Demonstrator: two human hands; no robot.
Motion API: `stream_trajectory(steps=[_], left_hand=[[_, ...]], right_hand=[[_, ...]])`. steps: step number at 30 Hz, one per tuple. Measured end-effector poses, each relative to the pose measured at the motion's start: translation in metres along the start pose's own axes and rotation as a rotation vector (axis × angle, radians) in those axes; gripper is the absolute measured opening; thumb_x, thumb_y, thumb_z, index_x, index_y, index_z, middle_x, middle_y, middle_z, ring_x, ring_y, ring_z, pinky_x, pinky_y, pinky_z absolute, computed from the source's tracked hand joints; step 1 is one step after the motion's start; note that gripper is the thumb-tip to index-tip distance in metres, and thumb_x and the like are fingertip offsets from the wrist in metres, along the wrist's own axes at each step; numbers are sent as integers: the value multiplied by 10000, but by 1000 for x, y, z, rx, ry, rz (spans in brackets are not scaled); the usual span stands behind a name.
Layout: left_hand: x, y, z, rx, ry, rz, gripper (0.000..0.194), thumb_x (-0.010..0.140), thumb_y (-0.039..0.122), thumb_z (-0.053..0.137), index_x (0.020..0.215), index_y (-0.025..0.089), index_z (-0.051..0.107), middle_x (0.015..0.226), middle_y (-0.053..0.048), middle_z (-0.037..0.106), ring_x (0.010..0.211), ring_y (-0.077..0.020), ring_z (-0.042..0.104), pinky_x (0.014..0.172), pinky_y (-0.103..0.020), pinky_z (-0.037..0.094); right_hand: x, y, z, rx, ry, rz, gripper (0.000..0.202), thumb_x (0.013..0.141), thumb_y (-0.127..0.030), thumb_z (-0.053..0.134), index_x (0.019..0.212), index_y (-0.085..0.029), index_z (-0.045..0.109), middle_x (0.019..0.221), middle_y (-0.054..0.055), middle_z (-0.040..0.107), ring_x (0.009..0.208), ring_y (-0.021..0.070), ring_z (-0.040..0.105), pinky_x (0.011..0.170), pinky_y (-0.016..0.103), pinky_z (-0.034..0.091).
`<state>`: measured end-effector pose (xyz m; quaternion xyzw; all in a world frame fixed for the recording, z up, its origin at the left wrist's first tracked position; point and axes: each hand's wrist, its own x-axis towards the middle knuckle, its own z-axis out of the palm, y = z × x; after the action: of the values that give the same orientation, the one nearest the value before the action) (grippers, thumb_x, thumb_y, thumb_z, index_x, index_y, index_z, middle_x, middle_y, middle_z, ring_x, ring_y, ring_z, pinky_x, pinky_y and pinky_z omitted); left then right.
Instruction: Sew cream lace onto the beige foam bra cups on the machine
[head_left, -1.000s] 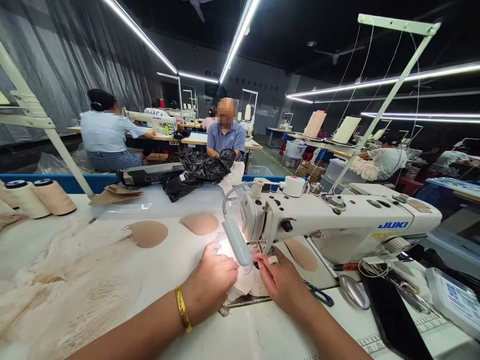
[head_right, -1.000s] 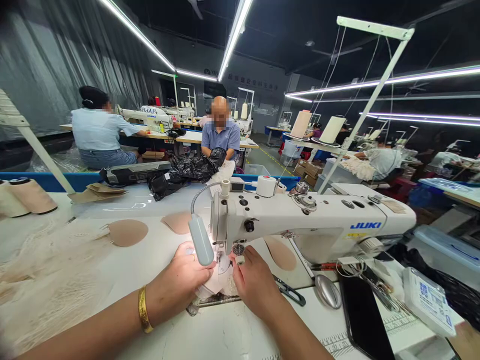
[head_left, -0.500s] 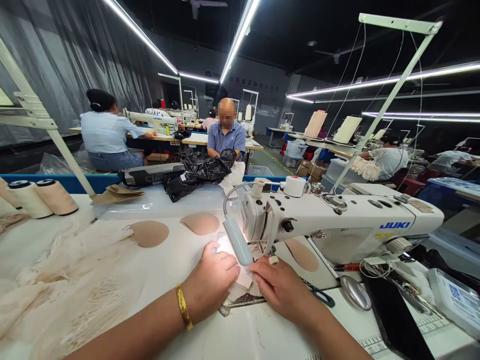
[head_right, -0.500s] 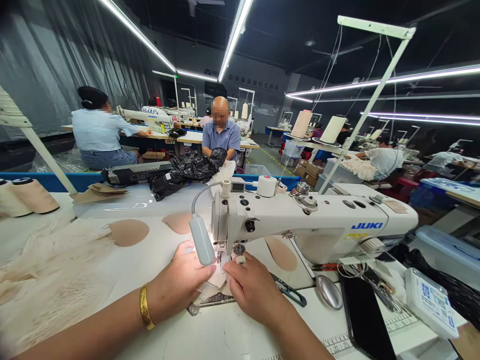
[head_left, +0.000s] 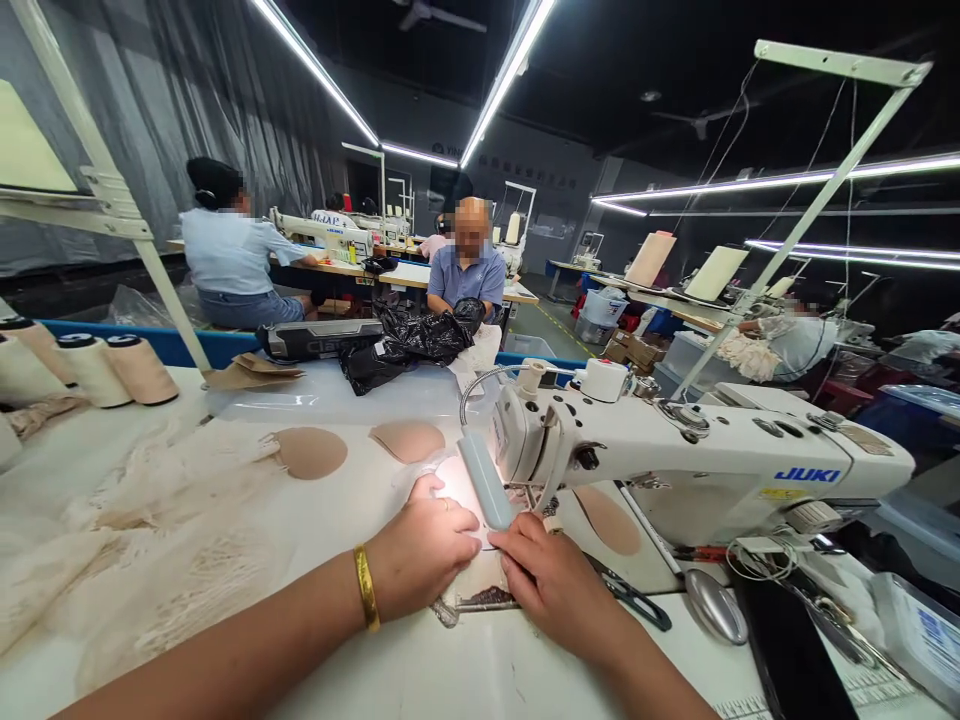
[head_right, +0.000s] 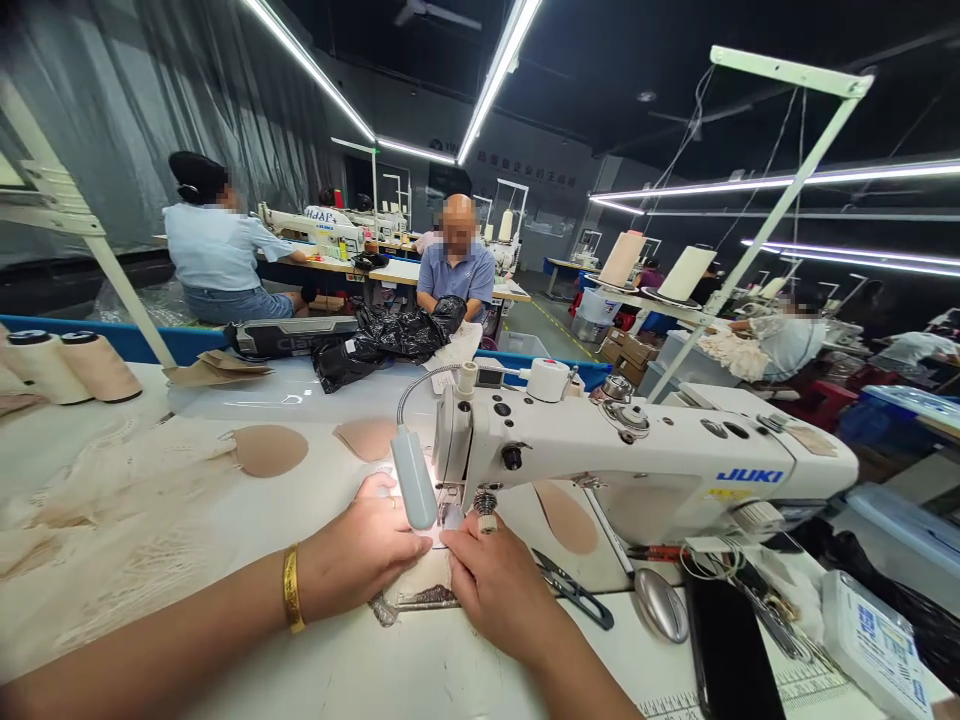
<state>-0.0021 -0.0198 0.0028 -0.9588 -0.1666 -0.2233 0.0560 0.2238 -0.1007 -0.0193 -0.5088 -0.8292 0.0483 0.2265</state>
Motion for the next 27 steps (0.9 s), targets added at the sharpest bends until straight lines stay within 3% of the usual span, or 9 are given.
stream_trajectory(steps=[6, 8, 11, 14, 17, 22, 25, 27], left_hand=[[8, -19, 1, -62, -107, -15, 161, 926, 148, 616, 914, 260, 732, 936, -7, 744, 899, -223, 662, 1000, -438, 361], [8, -14, 0, -3, -152, -51, 119, 928, 163, 629, 942, 237, 722, 948, -26, 742, 907, -235, 667, 1001, -453, 372], [-3, 13, -7, 131, -259, -106, 56, 888, 147, 649, 923, 174, 685, 936, -65, 724, 866, -254, 672, 967, -485, 412], [-36, 48, -21, 95, -303, -109, 52, 898, 168, 661, 948, 175, 650, 1012, -49, 730, 894, -236, 689, 971, -480, 431], [-81, 71, -43, -10, -255, -167, 167, 894, 262, 718, 1024, 206, 629, 1194, -32, 731, 1001, -230, 691, 1001, -465, 431], [-152, 74, -85, 123, -52, -551, 385, 898, 151, 651, 1270, 229, 591, 1397, -110, 648, 1193, -306, 623, 1041, -505, 433], [-175, 69, -94, 189, -56, -747, 233, 912, 90, 584, 1107, 199, 647, 1215, -123, 707, 1062, -319, 646, 917, -495, 502], [-181, 68, -93, 125, -66, -772, 214, 954, 62, 470, 907, 190, 635, 983, -88, 718, 874, -271, 644, 781, -428, 516]], right_hand=[[0, 3, 6, -11, 21, 43, 316, 991, -124, 470, 1233, -226, 645, 994, 84, 645, 856, 252, 621, 705, 362, 505], [1, 4, 6, -8, 21, 45, 306, 999, -135, 455, 1224, -222, 643, 1005, 90, 653, 892, 263, 635, 719, 374, 522], [1, 6, 6, -23, 14, 42, 299, 1012, -156, 427, 1201, -220, 649, 994, 91, 667, 888, 266, 652, 711, 380, 533], [-3, 8, 7, -26, 33, 31, 290, 1032, -193, 409, 1174, -227, 660, 1008, 99, 698, 880, 267, 674, 720, 391, 546], [-11, 17, 16, -8, 106, -7, 286, 1039, -240, 419, 1153, -235, 681, 1031, 108, 733, 865, 272, 702, 734, 410, 566], [-15, 40, 39, 15, 228, -109, 259, 1013, -302, 486, 1134, -278, 715, 1066, 100, 755, 839, 273, 741, 675, 390, 588], [-12, 33, 36, 39, 235, -167, 222, 996, -286, 523, 1102, -290, 718, 968, 88, 745, 806, 266, 730, 684, 384, 603], [-11, 14, 29, 71, 147, -183, 198, 1007, -264, 528, 1078, -294, 710, 915, 78, 722, 815, 261, 714, 691, 376, 612]])
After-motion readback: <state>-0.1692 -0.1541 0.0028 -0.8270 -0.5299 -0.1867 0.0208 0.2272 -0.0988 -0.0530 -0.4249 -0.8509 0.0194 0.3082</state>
